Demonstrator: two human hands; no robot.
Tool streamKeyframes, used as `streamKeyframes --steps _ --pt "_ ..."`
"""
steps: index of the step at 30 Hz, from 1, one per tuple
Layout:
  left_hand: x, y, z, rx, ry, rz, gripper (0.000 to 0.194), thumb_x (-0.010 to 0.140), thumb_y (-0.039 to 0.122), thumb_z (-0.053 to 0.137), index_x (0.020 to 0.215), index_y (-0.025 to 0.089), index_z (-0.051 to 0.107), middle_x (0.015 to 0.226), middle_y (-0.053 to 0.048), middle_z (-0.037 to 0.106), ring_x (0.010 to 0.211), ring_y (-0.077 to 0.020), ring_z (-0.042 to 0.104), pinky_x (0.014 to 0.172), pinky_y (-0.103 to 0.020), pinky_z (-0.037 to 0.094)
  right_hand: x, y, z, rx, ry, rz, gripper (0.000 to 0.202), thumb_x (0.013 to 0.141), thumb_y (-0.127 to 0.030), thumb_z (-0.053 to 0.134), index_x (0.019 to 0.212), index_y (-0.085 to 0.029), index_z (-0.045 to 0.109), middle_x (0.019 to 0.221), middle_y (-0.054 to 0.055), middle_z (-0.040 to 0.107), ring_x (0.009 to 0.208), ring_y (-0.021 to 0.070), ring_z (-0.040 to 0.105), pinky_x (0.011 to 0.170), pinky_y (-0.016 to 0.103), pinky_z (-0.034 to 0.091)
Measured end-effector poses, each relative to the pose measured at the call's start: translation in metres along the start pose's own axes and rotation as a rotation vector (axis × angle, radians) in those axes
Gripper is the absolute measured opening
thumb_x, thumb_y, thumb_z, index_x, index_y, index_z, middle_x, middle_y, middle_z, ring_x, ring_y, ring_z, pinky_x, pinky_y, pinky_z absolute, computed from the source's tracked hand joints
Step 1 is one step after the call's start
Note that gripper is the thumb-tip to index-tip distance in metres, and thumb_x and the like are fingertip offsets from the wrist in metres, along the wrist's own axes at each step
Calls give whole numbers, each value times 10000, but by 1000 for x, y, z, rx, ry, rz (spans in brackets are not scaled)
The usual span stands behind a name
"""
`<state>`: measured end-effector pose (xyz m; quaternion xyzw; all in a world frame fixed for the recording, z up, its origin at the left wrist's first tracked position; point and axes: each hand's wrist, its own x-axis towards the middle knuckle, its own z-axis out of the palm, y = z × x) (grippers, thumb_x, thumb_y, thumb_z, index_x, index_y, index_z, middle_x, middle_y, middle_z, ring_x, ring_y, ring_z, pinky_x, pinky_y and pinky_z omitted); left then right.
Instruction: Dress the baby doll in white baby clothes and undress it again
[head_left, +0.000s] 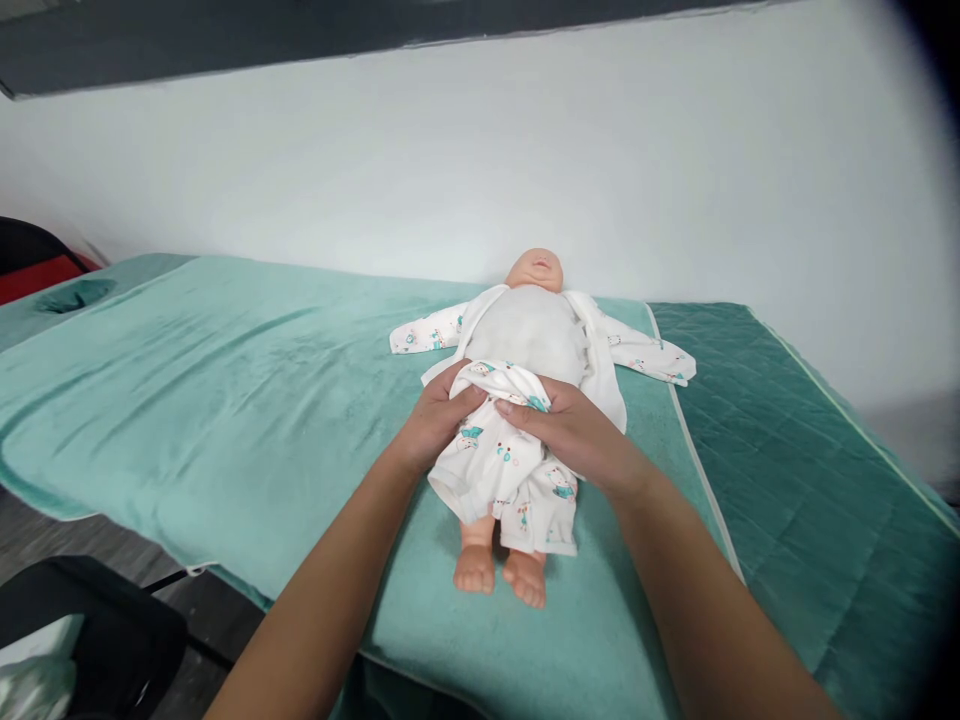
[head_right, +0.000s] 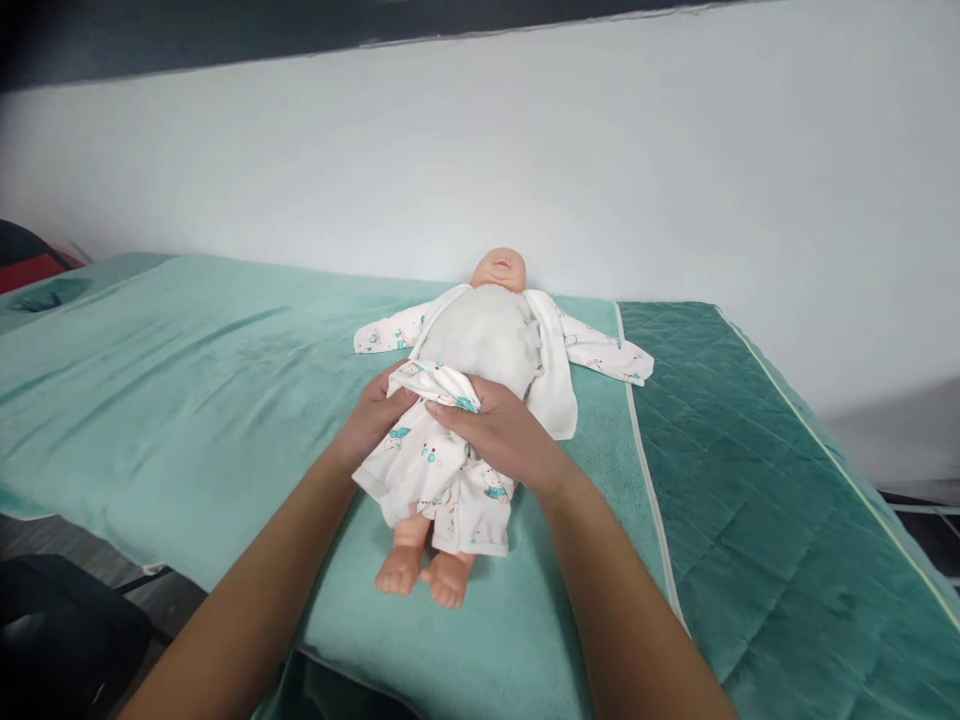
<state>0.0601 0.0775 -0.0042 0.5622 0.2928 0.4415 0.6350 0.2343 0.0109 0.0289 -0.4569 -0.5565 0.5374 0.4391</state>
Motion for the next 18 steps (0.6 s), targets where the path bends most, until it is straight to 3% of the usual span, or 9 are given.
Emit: streamKeyframes --steps 18 --pt "1 1 0 -9 -22 7 309 758 400 766 944 171 676 862 -24 670 763 -149 588 715 -249 468 1 2 0 -9 -1 -12 428 882 -493 632 1235 -252 645 1073 41 721 996 239 659 835 363 515"
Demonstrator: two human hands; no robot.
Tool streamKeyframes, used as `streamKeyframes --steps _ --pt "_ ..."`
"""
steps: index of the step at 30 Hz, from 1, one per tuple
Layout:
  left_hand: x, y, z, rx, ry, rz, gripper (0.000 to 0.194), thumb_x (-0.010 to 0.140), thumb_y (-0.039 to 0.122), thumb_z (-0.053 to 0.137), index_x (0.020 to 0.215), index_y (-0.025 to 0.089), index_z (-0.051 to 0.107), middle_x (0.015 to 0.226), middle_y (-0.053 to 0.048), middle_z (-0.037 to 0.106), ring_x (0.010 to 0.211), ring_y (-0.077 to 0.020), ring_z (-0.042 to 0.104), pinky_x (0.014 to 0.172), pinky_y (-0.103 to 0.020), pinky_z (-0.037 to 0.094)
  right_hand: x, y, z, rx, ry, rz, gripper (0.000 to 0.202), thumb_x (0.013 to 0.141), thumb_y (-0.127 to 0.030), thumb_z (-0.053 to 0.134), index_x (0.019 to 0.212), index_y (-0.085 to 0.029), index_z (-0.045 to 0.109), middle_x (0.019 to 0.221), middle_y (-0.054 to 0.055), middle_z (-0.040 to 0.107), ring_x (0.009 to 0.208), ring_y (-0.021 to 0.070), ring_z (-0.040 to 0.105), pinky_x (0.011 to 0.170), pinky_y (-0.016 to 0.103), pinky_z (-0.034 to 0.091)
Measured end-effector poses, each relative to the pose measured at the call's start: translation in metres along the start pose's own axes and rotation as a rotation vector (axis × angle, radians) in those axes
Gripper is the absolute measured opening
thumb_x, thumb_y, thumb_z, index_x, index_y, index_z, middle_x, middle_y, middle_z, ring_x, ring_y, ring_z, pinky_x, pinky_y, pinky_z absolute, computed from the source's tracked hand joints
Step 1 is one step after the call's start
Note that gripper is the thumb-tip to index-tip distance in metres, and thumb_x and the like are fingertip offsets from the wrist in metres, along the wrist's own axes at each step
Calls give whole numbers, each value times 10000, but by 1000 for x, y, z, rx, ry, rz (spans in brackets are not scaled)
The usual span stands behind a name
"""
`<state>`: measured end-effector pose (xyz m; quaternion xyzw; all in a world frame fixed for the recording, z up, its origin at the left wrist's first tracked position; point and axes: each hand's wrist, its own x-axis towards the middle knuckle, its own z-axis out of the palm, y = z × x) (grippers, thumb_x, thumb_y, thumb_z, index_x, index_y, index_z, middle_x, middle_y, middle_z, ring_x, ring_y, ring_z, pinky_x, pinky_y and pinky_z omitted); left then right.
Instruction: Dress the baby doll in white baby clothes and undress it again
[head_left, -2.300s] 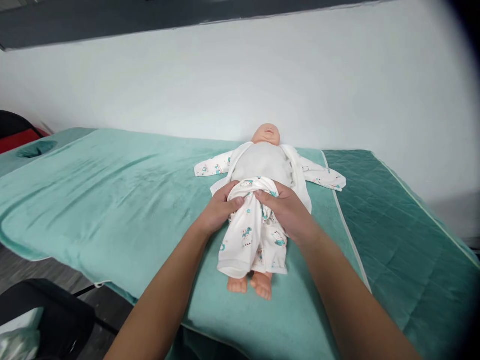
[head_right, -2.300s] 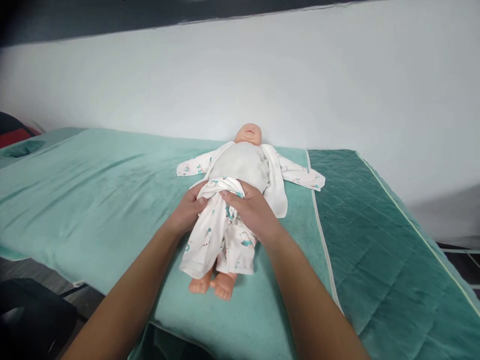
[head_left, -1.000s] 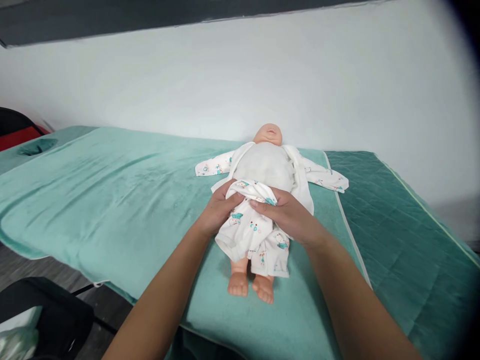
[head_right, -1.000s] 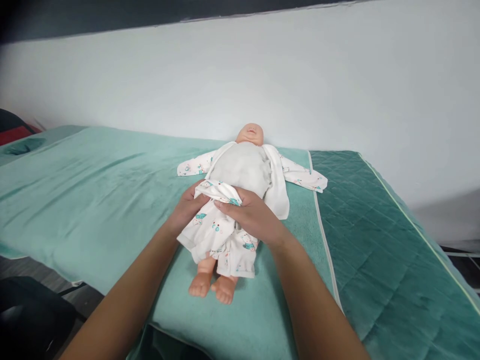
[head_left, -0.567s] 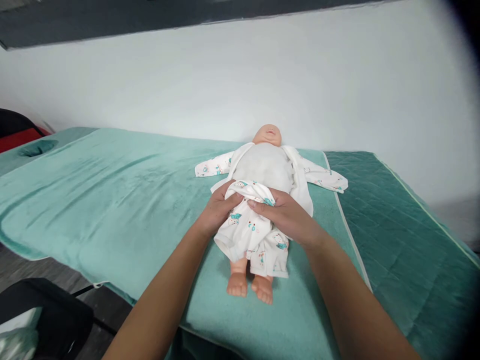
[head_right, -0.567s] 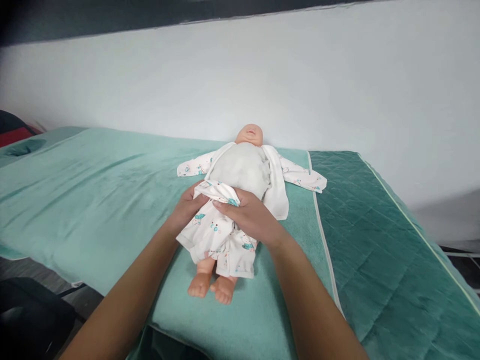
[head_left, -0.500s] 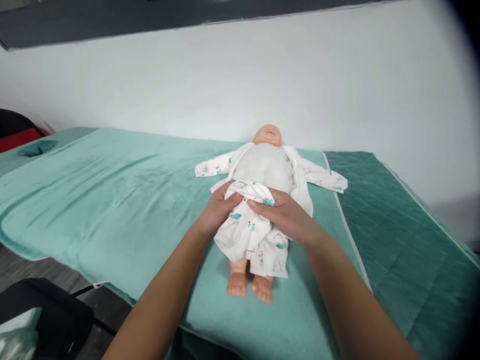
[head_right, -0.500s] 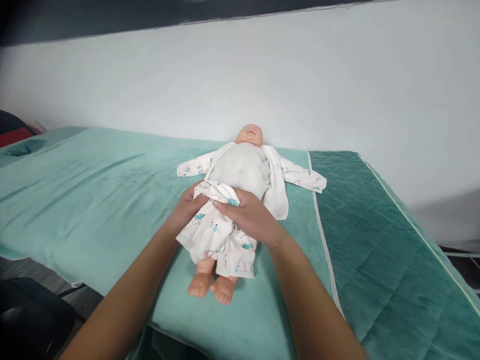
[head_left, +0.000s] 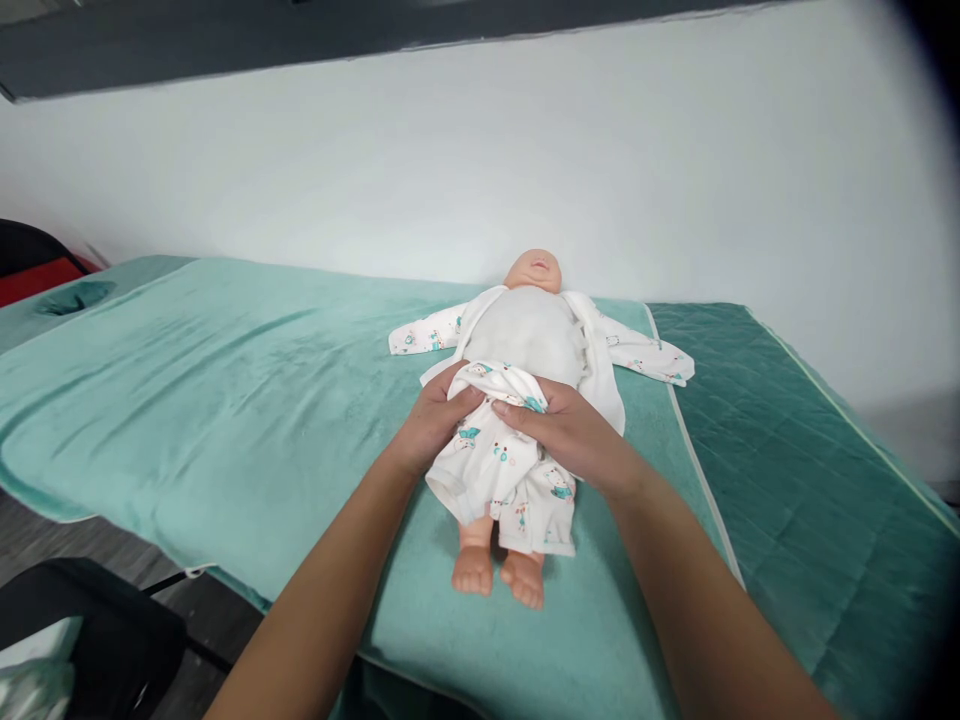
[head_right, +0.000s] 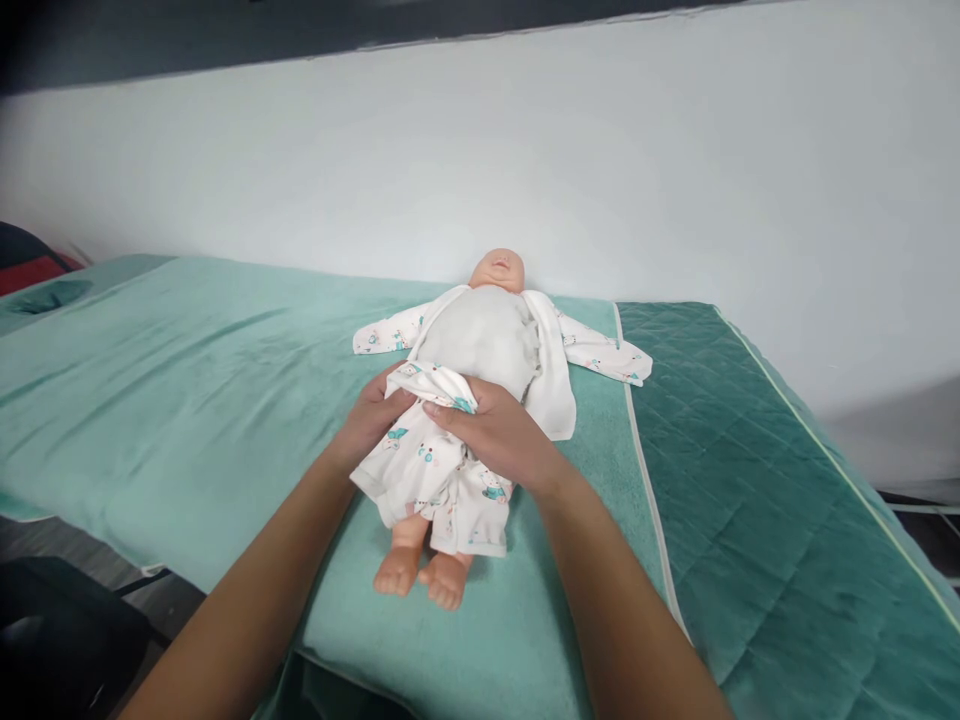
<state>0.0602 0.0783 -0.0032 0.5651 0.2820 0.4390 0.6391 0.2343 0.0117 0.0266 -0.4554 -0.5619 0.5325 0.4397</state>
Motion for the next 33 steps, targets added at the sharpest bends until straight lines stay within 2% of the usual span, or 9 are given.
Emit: streamKeyframes --steps 11,13,16,20,25,29,33 --pt "0 1 1 -50 -9 -19 316 738 382 784 935 162 672 827 -16 658 731 -140 581 693 -239 465 -1 -2 1 -4 4 22 434 880 -486 636 1242 -247 643 1091 47 725 1025 256 662 863 385 516" --pt "-1 1 3 -59 23 1 306 716 369 800 890 154 669 794 -5 644 701 -126 565 666 -225 455 -1 -2 1 -14 5 21 414 884 -474 632 1231 -249 645 1109 44 722 1036 254 661 872 381 512" --pt "-9 2 12 -69 134 44 274 701 341 808 832 154 655 730 19 606 649 -101 526 612 -201 427 0 -2 0 -39 13 1 374 888 -449 626 1210 -258 649 1118 30 718 1035 242 656 869 362 504" --pt "-36 12 32 -118 275 14 244 742 328 772 878 161 658 758 14 602 660 -101 530 612 -205 438 0 0 -2 -108 36 -10 312 849 -426 661 1098 -240 679 1017 14 724 956 226 655 785 317 493" --pt "-84 31 47 -139 357 -147 283 765 363 745 926 143 671 745 -8 610 635 -108 535 573 -209 430 -1 3 -3 -214 -1 -71 106 782 -285 666 848 -203 661 793 -35 651 736 148 583 638 245 419" --pt "-119 45 56 -112 373 -285 314 798 414 704 951 141 679 731 -26 634 576 -121 533 519 -229 413 -3 1 -1 -317 -67 -86 91 711 -194 645 801 -205 652 793 -40 651 766 148 579 646 234 404" --pt "-144 58 74 -115 459 -363 330 781 418 726 990 162 702 798 -41 689 703 -165 611 646 -259 476 -5 -1 0 -461 -106 -105 121 688 -192 636 800 -221 671 838 -36 681 789 153 591 654 239 393"
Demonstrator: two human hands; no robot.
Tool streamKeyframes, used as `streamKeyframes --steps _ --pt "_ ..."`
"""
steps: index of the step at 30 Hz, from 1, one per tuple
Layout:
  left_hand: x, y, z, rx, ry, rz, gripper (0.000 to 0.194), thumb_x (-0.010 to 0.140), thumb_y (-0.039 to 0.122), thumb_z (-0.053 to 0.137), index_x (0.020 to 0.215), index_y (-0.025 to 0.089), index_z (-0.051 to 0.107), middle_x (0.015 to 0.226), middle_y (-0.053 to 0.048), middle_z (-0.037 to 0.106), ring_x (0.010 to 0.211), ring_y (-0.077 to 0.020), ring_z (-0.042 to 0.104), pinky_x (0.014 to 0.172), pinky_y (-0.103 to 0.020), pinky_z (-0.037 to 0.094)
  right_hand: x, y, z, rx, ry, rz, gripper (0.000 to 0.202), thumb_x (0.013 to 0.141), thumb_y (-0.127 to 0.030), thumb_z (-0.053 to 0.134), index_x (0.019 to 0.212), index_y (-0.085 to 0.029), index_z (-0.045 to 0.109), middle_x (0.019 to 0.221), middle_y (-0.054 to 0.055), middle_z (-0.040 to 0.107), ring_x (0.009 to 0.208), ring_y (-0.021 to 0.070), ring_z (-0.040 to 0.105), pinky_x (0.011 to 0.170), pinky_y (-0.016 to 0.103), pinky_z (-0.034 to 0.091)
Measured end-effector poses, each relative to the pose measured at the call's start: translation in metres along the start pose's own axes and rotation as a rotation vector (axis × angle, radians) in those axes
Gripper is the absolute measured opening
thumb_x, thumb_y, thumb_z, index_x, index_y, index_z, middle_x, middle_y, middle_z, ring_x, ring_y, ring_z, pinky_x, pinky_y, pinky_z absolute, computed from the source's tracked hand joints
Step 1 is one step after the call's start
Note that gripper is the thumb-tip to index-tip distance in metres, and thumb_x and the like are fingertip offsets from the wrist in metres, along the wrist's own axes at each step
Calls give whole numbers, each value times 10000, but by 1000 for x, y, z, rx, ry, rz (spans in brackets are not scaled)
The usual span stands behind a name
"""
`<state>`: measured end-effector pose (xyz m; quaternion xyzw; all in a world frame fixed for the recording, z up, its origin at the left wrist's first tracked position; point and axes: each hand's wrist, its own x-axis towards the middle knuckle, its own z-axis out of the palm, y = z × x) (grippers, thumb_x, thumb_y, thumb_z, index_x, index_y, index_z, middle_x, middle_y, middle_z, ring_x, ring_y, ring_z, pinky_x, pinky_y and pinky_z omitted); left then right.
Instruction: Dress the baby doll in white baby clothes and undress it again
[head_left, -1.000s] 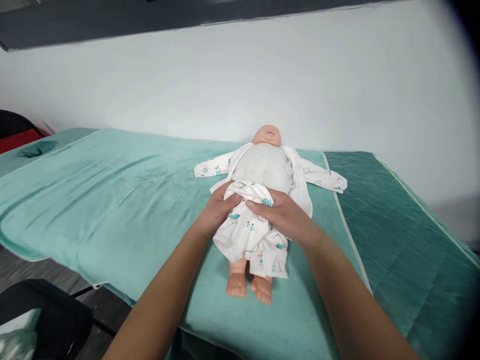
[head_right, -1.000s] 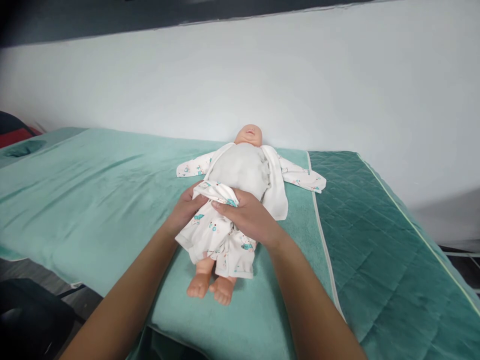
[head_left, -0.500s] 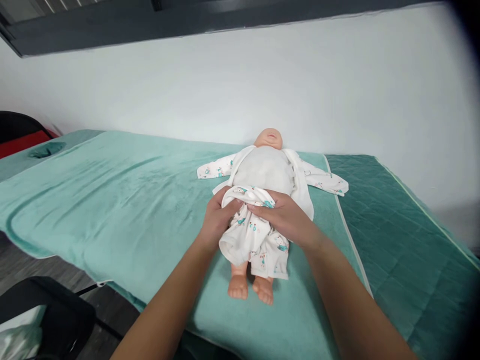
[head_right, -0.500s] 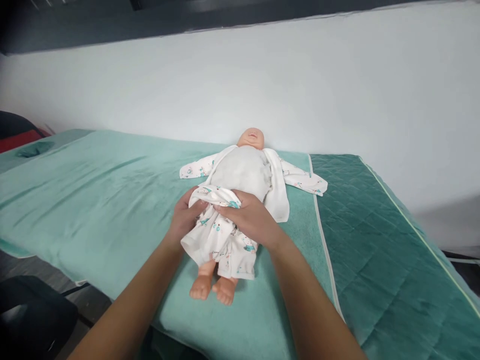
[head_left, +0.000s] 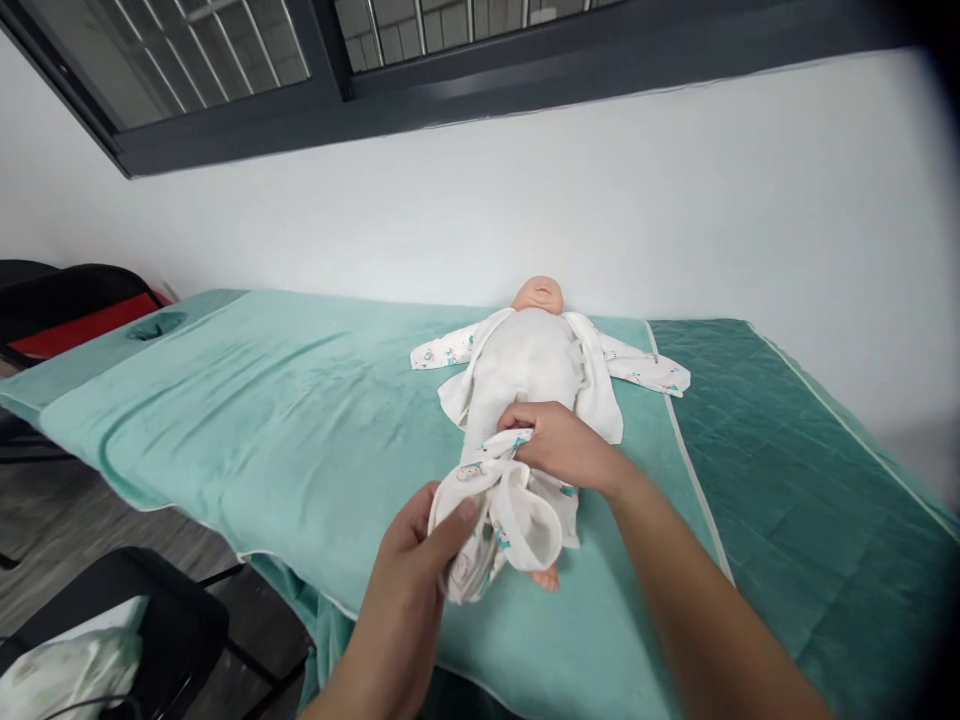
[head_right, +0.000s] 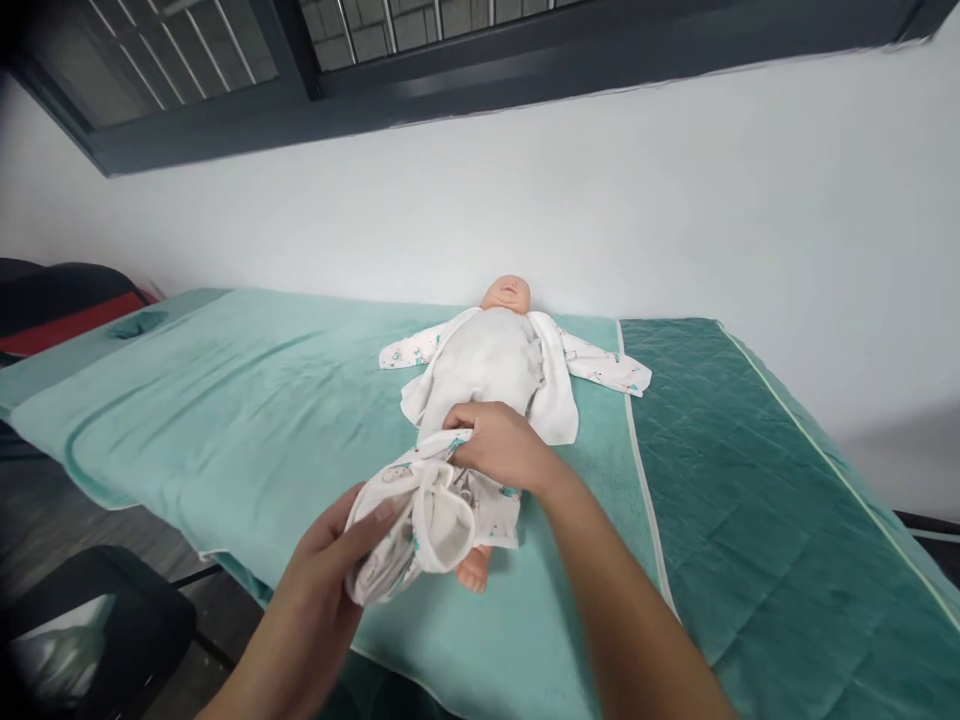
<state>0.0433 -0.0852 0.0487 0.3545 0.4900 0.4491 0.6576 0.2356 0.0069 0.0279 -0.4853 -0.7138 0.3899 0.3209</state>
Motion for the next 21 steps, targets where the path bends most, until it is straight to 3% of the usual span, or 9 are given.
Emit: streamKeyframes --steps 5,8,14,18,21 --pt "-25 -12 7 -121 87 -79 397 715 404 774 1026 160 732 981 -112 750 931 -283 677 754 -325 509 -1 -2 0 -120 -35 6 109 670 -222 651 776 -237 667 786 -49 677 727 139 579 617 239 364" --pt "-30 -31 2 -223 152 -118 392 694 392 797 1014 172 746 1077 -114 742 1007 -290 668 804 -334 513 -2 -2 0 -184 -60 -1 134 649 -231 676 781 -250 661 787 -62 681 716 130 575 599 235 344" --pt "-25 -68 -26 -173 303 -53 441 634 411 840 964 136 743 892 -94 744 763 -201 655 674 -274 495 -2 -2 5 -354 -72 -19 205 617 -254 716 812 -281 657 821 -94 701 731 118 582 579 235 311" --pt "-9 -71 -44 -4 379 -7 454 606 467 830 899 139 716 751 -46 698 639 -153 589 582 -242 451 -1 -2 10 -437 -55 -42 155 644 -280 703 787 -275 644 775 -90 693 698 113 570 560 248 274" --pt "4 -68 -52 102 316 -35 464 612 516 801 876 155 680 750 -25 665 645 -151 561 587 -248 452 -3 -3 11 -475 -46 -46 128 668 -306 697 782 -275 648 765 -81 695 688 116 568 560 256 258"
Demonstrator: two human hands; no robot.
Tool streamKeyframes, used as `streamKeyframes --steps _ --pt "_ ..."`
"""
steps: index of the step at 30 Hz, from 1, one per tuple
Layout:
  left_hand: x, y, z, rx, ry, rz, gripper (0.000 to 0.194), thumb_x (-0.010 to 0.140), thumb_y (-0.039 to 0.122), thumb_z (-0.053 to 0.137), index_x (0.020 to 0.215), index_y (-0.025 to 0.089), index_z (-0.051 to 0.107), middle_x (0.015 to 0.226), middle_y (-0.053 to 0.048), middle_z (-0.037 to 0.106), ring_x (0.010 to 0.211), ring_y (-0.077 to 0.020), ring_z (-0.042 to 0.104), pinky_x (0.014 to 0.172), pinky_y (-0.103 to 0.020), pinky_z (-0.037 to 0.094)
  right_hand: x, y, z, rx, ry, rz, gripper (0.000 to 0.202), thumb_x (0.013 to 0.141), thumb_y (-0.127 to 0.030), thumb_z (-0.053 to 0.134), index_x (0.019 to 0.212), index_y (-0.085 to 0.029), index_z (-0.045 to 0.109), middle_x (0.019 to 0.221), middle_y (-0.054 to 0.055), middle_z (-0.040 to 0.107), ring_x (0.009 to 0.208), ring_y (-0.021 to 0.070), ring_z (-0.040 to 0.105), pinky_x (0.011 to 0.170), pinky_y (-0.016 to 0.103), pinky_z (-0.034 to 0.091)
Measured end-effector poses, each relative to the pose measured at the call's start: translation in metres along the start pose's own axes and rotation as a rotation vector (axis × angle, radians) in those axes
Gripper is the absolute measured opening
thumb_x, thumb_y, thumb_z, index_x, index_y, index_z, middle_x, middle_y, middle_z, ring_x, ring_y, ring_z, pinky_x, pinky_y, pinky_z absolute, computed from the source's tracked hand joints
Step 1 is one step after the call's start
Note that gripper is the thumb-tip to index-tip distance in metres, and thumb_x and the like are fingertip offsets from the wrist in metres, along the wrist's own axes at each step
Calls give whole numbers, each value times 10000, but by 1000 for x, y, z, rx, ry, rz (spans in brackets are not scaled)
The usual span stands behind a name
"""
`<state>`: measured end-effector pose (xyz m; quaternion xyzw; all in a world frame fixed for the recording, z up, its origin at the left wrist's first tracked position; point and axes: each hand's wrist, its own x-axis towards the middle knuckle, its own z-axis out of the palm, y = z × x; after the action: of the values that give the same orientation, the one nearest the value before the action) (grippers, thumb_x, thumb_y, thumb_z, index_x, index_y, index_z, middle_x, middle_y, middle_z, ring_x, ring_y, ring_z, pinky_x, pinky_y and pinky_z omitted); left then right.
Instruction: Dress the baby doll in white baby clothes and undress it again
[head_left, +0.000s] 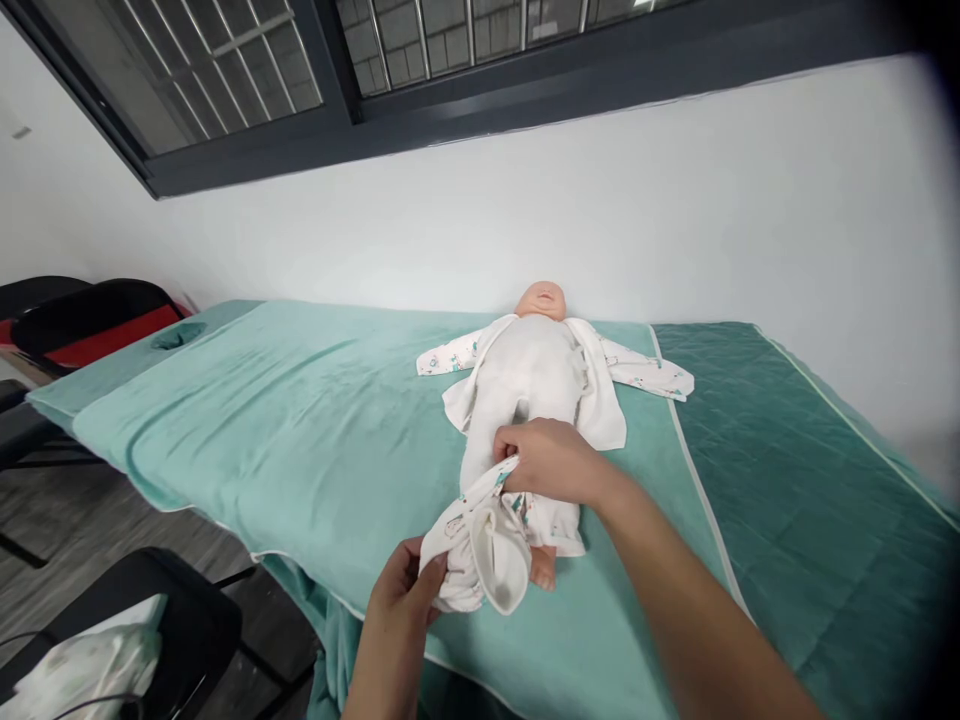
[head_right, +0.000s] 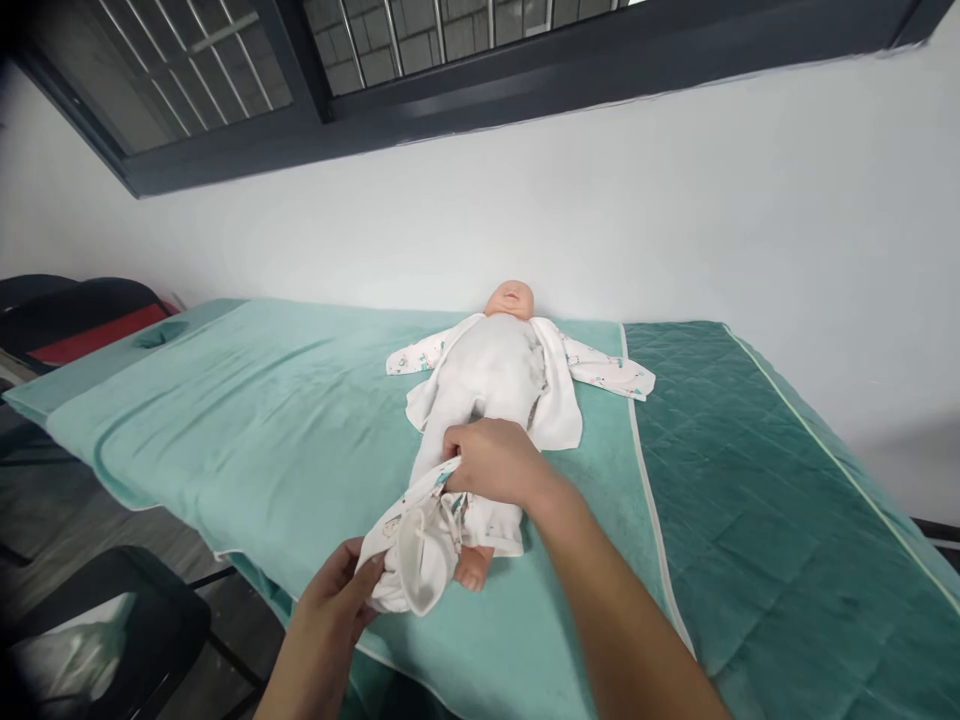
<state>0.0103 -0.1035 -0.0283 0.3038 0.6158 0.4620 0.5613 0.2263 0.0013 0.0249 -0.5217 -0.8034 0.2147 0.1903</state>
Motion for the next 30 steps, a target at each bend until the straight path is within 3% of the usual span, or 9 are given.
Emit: streamKeyframes --steps 3,7,13,17,20,24,27,30 --pt "8 0 -3 128 -115 42 441 667 557 750 837 163 649 703 2 598 641 -141 504 593 -243 420 -2 -1 -1 -35 -6 -9 122 679 -304 694 794 -279 660 779 -67 704 699 127 576 573 262 253" --pt "6 1 -3 221 -146 180 355 770 513 690 776 164 627 668 14 542 650 -134 451 608 -235 354 -3 0 -1 -52 -12 -34 121 692 -269 671 812 -271 670 805 -34 716 714 152 587 582 274 250" --pt "-7 24 3 22 -425 52 367 699 430 784 897 160 634 890 -58 640 833 -190 557 758 -285 421 -3 3 -6 92 -26 -24 108 720 -228 640 818 -258 675 822 -28 720 744 163 602 608 268 303" --pt "-5 41 8 -48 -563 35 495 599 320 849 1016 175 627 979 -66 657 883 -200 586 832 -302 442 -4 5 -13 295 -66 -8 120 731 -219 611 834 -246 667 845 -35 713 776 162 616 635 251 363" --pt "8 45 8 18 -549 56 474 539 221 866 932 176 605 873 -21 640 823 -168 573 758 -254 433 -5 6 -15 378 -91 -9 123 728 -221 603 834 -245 660 847 -45 709 783 158 619 640 243 383" --pt "35 48 7 197 -525 146 331 585 134 799 778 170 532 732 39 573 695 -107 500 636 -201 377 -5 7 -16 395 -108 -37 146 709 -198 619 837 -244 672 858 -44 710 797 160 620 652 237 395" --pt "56 52 8 285 -439 245 261 619 117 733 777 170 533 720 48 565 681 -102 487 609 -195 365 -4 8 -15 381 -101 -44 135 731 -211 630 848 -233 695 850 -27 710 801 170 621 655 239 397" --pt "73 57 12 333 -336 319 188 637 129 668 782 170 555 700 45 569 670 -110 497 594 -201 371 -4 8 -14 349 -86 -21 110 781 -324 653 799 -223 693 782 -21 694 768 177 617 628 242 387"
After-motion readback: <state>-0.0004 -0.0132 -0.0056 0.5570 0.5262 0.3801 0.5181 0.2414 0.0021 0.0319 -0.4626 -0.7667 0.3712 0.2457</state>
